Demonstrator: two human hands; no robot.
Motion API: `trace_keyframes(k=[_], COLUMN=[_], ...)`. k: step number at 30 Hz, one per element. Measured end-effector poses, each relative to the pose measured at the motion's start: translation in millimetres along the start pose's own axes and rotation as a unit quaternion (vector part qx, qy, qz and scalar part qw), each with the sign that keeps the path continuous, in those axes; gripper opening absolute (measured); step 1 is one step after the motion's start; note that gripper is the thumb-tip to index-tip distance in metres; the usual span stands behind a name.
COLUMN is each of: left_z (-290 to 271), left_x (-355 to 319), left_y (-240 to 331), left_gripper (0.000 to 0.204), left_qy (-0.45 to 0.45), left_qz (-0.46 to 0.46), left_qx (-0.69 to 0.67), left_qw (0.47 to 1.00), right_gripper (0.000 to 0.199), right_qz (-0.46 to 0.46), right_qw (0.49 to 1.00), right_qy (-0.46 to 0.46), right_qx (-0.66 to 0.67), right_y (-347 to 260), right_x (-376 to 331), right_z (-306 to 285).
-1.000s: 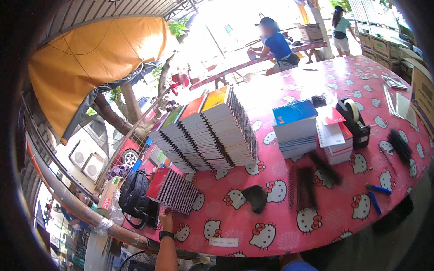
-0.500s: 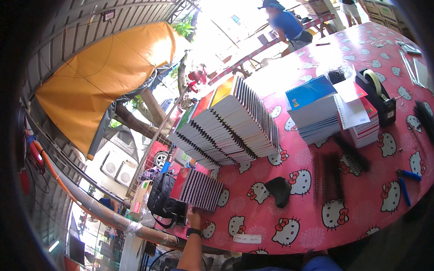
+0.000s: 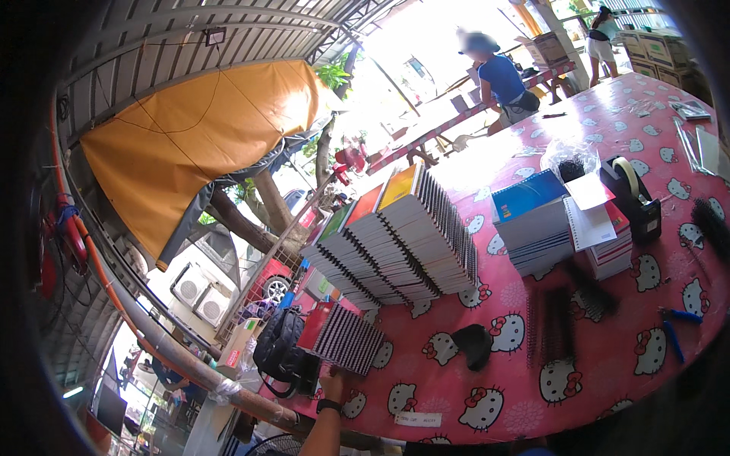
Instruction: The person picks up paper stacks and inserts a spiral binding through the pre-punched holes by hand, then crimps the ends using a small tool.
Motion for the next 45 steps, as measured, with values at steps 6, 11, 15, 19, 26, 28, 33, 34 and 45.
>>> trace_keyframes(k=[6, 11, 15, 19, 26, 28, 33, 34, 45], left_z=[2.3, 3.5, 3.7, 4.4, 11.7, -4.9, 8.4, 2.9, -2.7], left_x=[0.9, 11.1, 12.3, 17.8, 7.2, 6.0, 4.6, 5.7, 23.8], left_y=[0.2, -31.1, -45.0, -43.6, 3.1, -12.3, 0.9, -3.4, -8.8], left_gripper=[0.021, 0.020, 0.022, 0.025, 0.022, 0.022, 0.020, 0.019, 0.020], left_qy=[-0.025, -0.024, -0.008, -0.011, -0.005, -0.005, -0.019, 0.003, 0.057], left_qz=[0.028, -0.041, -0.071, -0.021, 0.039, 0.003, -0.004, -0.005, -0.005], left_qx=[-0.016, -0.043, -0.057, -0.027, 0.017, 0.002, 0.032, 0.034, 0.059], left_qw=[0.999, 0.998, 0.996, 0.999, 0.999, 1.000, 0.999, 0.999, 0.997], right_gripper=[0.051, 0.050, 0.050, 0.050, 0.049, 0.049, 0.048, 0.048, 0.047], right_qz=[0.002, 0.000, -0.001, -0.001, 0.005, -0.006, 0.000, -0.002, -0.003], right_qw=[1.000, 1.000, 1.000, 1.000, 1.000, 1.000, 1.000, 1.000, 1.000], right_qy=[-0.001, -0.004, -0.004, -0.001, 0.010, 0.004, 0.008, 0.005, 0.010], right_qx=[0.003, 0.001, 0.001, -0.001, 0.000, -0.003, 0.004, 0.005, 0.025], right_y=[1.6, -1.4, -2.1, -2.1, 1.2, -5.9, 5.2, 3.8, -4.6], right_x=[-0.2, -0.3, 0.9, -0.1, 1.7, 1.6, -3.1, -3.4, -2.9], right_z=[-6.1, -6.4, -9.9, -10.8, -18.0, -14.4, -18.9, -18.2, -32.9])
Point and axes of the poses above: each hand's wrist, its own x-axis towards the middle knuckle, its own z-axis out of the palm, y = z × x, the point moved 6 cm from there along x, towards the middle knuckle, and after that the axes turned 14 degrees about -y, right-handed, at the moved point
